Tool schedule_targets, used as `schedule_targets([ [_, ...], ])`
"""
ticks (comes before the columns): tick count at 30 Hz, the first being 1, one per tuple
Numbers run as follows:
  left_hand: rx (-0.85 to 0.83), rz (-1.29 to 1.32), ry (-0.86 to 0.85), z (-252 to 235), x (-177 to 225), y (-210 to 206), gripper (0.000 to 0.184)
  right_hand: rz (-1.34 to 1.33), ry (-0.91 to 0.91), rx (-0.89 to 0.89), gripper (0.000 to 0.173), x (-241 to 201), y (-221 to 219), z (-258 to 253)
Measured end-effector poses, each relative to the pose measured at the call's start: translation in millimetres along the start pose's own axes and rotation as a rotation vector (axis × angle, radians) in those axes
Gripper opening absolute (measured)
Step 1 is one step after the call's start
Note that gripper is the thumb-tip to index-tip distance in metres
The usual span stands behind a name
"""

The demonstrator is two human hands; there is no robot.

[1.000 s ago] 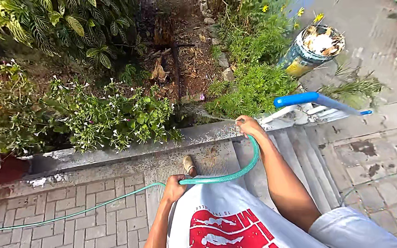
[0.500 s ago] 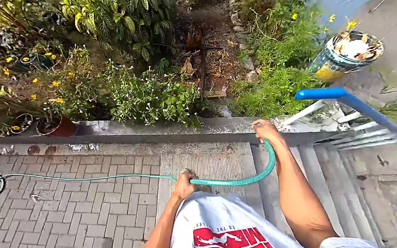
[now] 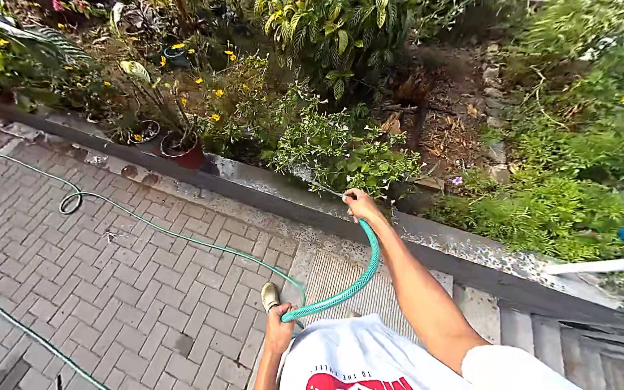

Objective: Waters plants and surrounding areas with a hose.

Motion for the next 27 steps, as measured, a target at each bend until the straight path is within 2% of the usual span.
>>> schedule_targets([
  [5,-0.005,0.010,0.154,-23.7,-5.5,91.3,0.023,0.055,0.057,-0.011,0.039,-118.6,-93.2,-46.2],
  [10,0.018,0.086,0.201,-64.9,0.1,165.7,0.026,0.089,0.049,0.001,0.038,-188.1,-144.8,-70.0],
  [17,-0.026,0.161,0.192,-108.7,-7.2,218.2,0.027,0.129,0.018,0.040,0.037,-230.4,-171.9,-80.3],
  [27,-0.086,0.185,0.182,-127.2,-10.8,236.7,0.031,0.149,-0.016,0.068,0.036,-243.3,-182.5,-84.6],
])
Point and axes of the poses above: each hand's wrist, its own z-axis away from the middle knuckle, its own y-axis out of the back of the hand, x = y × z, the point moved 2 cm from there along -z, towards the middle knuckle, and after that the axes turned 3 degrees about x, right-handed, at the moved point
